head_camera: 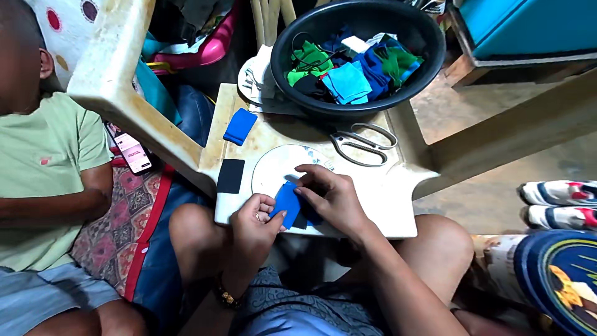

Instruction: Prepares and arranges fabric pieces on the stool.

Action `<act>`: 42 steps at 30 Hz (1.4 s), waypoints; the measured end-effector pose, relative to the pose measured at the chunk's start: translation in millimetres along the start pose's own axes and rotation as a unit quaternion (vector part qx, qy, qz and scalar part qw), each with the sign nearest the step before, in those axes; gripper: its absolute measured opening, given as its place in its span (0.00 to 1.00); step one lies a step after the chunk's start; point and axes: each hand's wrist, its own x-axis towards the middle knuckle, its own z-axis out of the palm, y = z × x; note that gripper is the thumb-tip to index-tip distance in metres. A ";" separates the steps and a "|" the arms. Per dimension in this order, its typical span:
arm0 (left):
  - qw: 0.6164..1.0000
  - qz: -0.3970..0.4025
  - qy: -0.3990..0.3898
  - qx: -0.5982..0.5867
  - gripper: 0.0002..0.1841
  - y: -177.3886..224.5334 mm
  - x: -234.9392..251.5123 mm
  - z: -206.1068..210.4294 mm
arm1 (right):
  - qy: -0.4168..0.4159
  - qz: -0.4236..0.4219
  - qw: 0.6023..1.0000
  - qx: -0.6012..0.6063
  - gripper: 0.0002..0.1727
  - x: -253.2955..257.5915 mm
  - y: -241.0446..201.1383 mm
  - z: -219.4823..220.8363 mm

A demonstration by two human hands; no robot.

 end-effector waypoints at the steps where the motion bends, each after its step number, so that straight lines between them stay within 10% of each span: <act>1: 1.000 0.002 0.002 0.001 0.11 -0.6 -0.2 0.2 | 0.001 0.002 1.000 -0.002 0.18 -0.1 -0.2 0.2; 42: 0.962 0.166 0.025 0.216 0.09 -19.5 -4.0 -15.8 | 0.017 0.005 1.000 -0.019 0.18 0.9 1.7 7.4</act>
